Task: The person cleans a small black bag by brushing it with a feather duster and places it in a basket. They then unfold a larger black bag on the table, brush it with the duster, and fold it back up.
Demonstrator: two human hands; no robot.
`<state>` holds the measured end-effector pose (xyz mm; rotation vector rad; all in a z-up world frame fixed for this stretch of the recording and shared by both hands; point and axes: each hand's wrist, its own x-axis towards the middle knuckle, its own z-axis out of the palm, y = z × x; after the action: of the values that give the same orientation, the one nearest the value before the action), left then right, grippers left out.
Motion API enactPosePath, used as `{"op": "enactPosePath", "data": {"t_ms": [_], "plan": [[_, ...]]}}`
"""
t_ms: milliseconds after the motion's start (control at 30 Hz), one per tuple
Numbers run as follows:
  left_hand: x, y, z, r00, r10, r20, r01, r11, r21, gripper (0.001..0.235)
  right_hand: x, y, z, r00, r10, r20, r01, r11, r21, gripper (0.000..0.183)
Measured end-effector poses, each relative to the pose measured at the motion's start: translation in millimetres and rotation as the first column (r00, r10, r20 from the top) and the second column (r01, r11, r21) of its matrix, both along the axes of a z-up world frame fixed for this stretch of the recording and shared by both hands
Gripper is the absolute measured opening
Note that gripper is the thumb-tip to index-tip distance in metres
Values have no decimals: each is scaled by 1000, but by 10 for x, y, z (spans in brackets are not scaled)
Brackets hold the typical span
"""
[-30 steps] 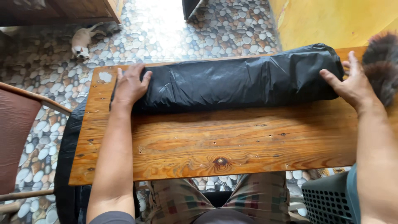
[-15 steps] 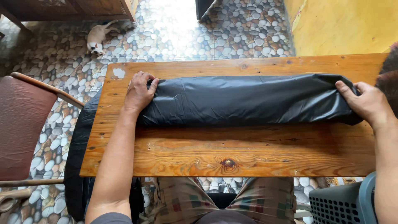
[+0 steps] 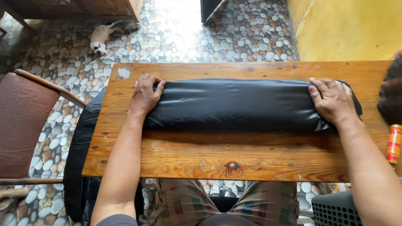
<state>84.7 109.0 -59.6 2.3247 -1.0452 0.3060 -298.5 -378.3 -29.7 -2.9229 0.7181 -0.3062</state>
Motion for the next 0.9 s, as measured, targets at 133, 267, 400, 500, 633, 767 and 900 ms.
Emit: {"op": "enactPosePath", "data": {"t_ms": [133, 267, 400, 500, 633, 767, 900], "plan": [[6, 9, -18, 1000, 7, 4, -7, 1000, -5, 29, 1, -24, -191, 997, -76, 7, 77, 997, -7, 52], [14, 4, -54, 1000, 30, 5, -30, 1000, -5, 30, -4, -52, -267, 996, -65, 61, 67, 997, -28, 47], [32, 2, -70, 999, 37, 8, -36, 999, -9, 32, 20, -83, -269, 997, -58, 51, 60, 998, -29, 46], [41, -6, -104, 999, 43, 30, -43, 999, -9, 29, 28, -60, -225, 996, -92, 8, 92, 996, 7, 47], [49, -21, -126, 991, 41, 129, -44, 999, 20, 24, 105, -14, -38, 980, -123, -157, 118, 992, -38, 52], [17, -50, 30, 986, 39, 162, -71, 977, 202, 26, 283, -4, 81, 893, -238, -381, 189, 969, -162, 59], [-136, -333, 282, 985, 90, 145, -152, 849, 506, 26, 576, 492, 41, 976, -124, -177, 70, 956, -286, 58]]}}
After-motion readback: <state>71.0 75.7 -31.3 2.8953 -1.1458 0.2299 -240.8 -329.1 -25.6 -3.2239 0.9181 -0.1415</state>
